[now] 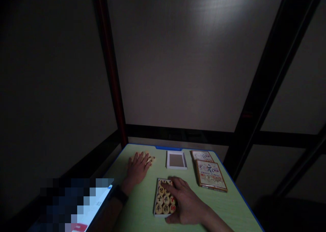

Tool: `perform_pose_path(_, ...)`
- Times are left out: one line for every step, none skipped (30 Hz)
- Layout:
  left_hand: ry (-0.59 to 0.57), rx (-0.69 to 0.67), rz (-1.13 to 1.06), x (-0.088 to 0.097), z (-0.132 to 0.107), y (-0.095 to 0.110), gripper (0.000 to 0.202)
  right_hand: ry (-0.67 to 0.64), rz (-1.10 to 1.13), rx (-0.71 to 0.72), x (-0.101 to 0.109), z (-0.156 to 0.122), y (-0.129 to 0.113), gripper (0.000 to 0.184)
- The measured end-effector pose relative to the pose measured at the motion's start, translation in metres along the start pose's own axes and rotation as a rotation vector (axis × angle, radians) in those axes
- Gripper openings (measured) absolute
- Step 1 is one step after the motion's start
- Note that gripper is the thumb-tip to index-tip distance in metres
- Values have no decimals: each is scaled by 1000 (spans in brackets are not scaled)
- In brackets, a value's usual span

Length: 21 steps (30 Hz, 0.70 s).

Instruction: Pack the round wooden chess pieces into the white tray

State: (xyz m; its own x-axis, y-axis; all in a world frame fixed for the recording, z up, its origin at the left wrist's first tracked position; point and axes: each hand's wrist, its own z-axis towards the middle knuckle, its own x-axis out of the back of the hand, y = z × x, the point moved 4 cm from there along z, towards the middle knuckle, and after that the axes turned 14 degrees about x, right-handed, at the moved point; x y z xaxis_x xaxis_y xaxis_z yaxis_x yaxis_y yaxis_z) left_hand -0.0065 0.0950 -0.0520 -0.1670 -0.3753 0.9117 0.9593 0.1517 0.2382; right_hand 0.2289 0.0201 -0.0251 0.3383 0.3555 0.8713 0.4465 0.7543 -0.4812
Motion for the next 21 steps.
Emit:
perform_pose_path(4, 8, -13, 3, 1, 1, 48, -2, 0, 7, 0, 3, -1, 104)
perform_pose_path(15, 14, -37, 6, 2, 2, 49, -4, -2, 18, 1, 6, -3, 104)
perform_pose_path(32, 17, -76, 9, 2, 2, 50, -6, -8, 31, 2, 10, -4, 105)
perform_pose_path(48, 19, -135, 12, 3, 2, 50, -5, -15, 46, 4, 15, -6, 105)
perform_pose_path(57, 30, -219, 14, 4, 2, 51, 1, -23, 60, 6, 21, -6, 105)
perform_pose_path(51, 64, -328, 14, 5, -1, 51, 13, -29, 73, 9, 28, -7, 106)
perform_pose_path(24, 123, -459, 12, 6, -5, 52, 37, -31, 86, 12, 36, -7, 106)
perform_pose_path(-31, 185, -613, 9, 7, -9, 52, 74, -29, 100, 16, 44, -8, 106)
perform_pose_path(-101, 243, -766, 4, 7, -13, 52, 119, -22, 115, 19, 54, -9, 106)
perform_pose_path(-177, 274, -905, -1, 6, -16, 52, 171, -11, 134, 23, 64, -10, 107)
perform_pose_path(-242, 264, -1015, -5, 5, -18, 50, 223, 2, 154, 26, 74, -11, 107)
perform_pose_path(-282, 241, -1080, -7, 2, -19, 49, 265, 13, 172, 28, 84, -12, 108)
perform_pose_path(-314, 215, -1141, -8, 0, -20, 50, 296, 27, 191, 30, 94, -14, 108)
perform_pose_path(-355, 198, -1233, -9, -2, -21, 52, 316, 39, 210, 30, 104, -16, 109)
perform_pose_path(-420, 191, -1372, -9, -4, -21, 55, 329, 52, 228, 30, 113, -17, 110)
perform_pose_path(-518, 182, -1563, -10, -6, -21, 58, 334, 64, 242, 29, 121, -19, 111)
perform_pose_path(-634, 174, -1779, -10, -8, -21, 59, 326, 74, 249, 28, 129, -20, 113)
perform_pose_path(-745, 167, -1991, -10, -9, -21, 58, 305, 83, 249, 27, 135, -20, 115)
perform_pose_path(-835, 167, -2168, -10, -9, -23, 56, 274, 94, 243, 25, 140, -20, 116)
perform_pose_path(-893, 176, -2284, -11, -9, -25, 54, 238, 113, 233, 24, 145, -20, 117)
perform_pose_path(-929, 194, -2356, -12, -8, -29, 54, 208, 144, 220, 22, 149, -20, 115)
